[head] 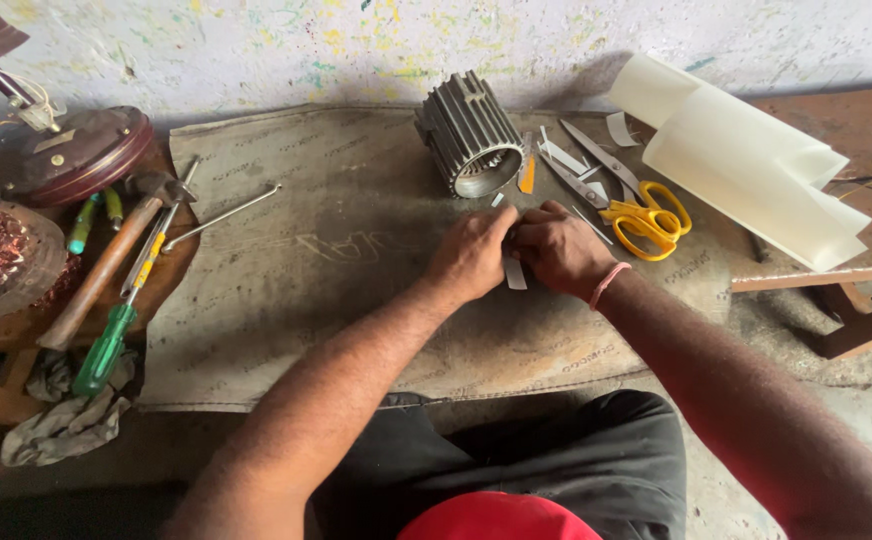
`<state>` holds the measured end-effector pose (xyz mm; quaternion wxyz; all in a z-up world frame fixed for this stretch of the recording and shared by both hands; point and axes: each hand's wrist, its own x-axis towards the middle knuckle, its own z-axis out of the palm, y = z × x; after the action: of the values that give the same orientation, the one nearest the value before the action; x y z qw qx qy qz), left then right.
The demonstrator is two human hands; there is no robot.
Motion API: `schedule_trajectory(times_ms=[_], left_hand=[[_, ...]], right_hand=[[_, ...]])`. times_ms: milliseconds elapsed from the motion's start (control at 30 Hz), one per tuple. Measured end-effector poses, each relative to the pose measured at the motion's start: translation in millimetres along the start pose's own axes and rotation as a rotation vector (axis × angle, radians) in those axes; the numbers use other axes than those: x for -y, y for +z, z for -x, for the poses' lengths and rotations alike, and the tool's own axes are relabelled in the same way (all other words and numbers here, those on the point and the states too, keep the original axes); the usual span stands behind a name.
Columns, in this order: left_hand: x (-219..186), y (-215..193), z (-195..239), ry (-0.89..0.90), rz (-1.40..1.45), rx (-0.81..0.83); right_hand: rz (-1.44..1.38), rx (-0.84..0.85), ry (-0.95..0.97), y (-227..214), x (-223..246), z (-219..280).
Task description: The person inserts insulation strips into the slots of a motor stator. They use scissors to trim the strips and use a flat tool to push and secure the insulation inside the slots, rotating the stator to reach different sections.
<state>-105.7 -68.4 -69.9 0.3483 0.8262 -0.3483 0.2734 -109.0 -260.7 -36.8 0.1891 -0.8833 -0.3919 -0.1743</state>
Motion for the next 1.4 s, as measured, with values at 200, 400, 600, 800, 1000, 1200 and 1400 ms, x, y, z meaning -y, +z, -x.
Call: schedule_trajectory(times_ms=[200,400,600,800,1000,1200,1400], left_hand=[[7.0,-14.7,4.6,0.003,-0.034,0.13],[-4.0,-28.0,11.7,-0.106,0.041,0.126],[-13.2,-27.4,18.3,-0.147,-0.054,0.125],[-9.7,-9.1,10.7,-0.294,-0.098,0.107],[-42.5,8.8,4.5,-0.371,-0.26,-0.014],[-48.9,-9.3,4.3,-0.274,-0.253,0.089],[-42.9,-15.9,10.0,-0.155,-0.272,0.076]], right_hand=[[0.164,0.048,-0.365,-14.9,-22.5,-1.1],[0.396,0.102,0.504,-34.1,-68.4,-20.1],[0.394,-0.141,0.418,-33.0,-65.9,-26.0],[-0.404,-0.344,0.632,-100.8,-33.0,-20.0],[-0.077,-0.088,0.303,-45.8,-12.4,9.7],[0.085,-0.135,0.475,-13.2,12.1,18.5],[-0.048,0.032,0.565,-11.6,8.0,2.5]])
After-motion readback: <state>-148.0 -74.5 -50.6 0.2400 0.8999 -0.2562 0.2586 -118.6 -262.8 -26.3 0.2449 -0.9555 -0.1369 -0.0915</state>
